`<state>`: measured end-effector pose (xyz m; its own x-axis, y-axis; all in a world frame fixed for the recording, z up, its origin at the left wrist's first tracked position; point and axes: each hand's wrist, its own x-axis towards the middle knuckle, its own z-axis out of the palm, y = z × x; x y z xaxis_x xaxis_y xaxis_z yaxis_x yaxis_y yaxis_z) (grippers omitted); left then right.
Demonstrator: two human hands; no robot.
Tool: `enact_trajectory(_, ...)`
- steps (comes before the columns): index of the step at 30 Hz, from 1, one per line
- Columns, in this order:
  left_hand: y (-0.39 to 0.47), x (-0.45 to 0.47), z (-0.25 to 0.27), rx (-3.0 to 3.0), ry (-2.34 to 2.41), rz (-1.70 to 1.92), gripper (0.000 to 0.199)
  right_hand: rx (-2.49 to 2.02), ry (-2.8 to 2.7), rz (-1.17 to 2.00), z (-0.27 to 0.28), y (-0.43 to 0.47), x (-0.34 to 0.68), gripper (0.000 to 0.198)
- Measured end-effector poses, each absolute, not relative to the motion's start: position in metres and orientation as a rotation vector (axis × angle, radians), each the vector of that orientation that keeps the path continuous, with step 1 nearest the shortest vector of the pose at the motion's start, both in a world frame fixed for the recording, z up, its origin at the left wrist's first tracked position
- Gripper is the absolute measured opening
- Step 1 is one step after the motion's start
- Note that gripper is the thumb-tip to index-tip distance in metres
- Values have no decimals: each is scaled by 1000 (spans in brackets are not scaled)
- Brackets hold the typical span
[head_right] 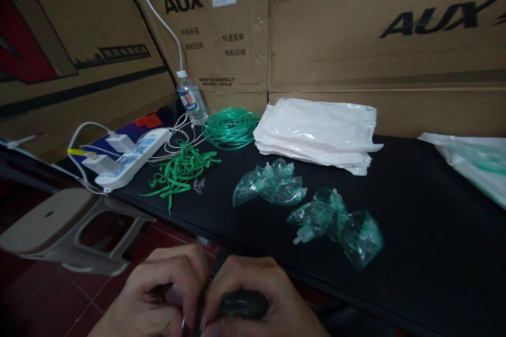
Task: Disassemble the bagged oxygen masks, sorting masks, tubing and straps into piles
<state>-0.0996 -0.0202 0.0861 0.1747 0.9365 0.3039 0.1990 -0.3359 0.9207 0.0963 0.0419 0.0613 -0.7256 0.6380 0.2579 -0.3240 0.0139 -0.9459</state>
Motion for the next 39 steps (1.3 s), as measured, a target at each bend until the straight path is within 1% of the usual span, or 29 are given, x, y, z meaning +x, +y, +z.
enact_trajectory(2, -23, -99, 86, 1668, 1096, 1125, 48, -330, -1565, 1863, 59, 39, 99, 20)
enact_trajectory(4, -25, -100, 88, 1671, 1107, 1035, 48, -370, -1545, 1912, 60, 38, 102, 23)
enact_trajectory(6, -27, -101, 91, 1687, 1108, 968, 44, -406, -1544, 1924, 63, 38, 104, 28)
enact_trajectory(10, -29, -101, 99, 1730, 1096, 908, 28, -466, -1546, 1936, 67, 39, 107, 35)
enact_trajectory(12, -30, -100, 100, 1743, 1085, 918, 23, -455, -1539, 1947, 63, 40, 107, 33)
enact_trajectory(18, -29, -95, 92, 1611, 1094, 1059, 15, -356, -1494, 2059, 46, 43, 110, 16)
enact_trajectory(22, -29, -96, 87, 1582, 1121, 1078, 16, -305, -1497, 2075, 48, 44, 112, 10)
enact_trajectory(24, -31, -97, 86, 1610, 1204, 1086, 14, -318, -1493, 2041, 50, 44, 112, 11)
enact_trajectory(25, -33, -97, 87, 1636, 1258, 1094, 16, -332, -1499, 2004, 50, 43, 112, 13)
enact_trajectory(29, -38, -96, 89, 1807, 1402, 1180, 34, -397, -1570, 1861, 51, 45, 113, 17)
enact_trajectory(31, -38, -96, 89, 1891, 1403, 1212, 36, -421, -1586, 1849, 51, 46, 113, 16)
enact_trajectory(36, -35, -96, 91, 2064, 1306, 1211, 32, -466, -1555, 1902, 50, 44, 113, 16)
enact_trajectory(39, -35, -97, 91, 2128, 1230, 1190, 36, -468, -1544, 1924, 51, 42, 113, 16)
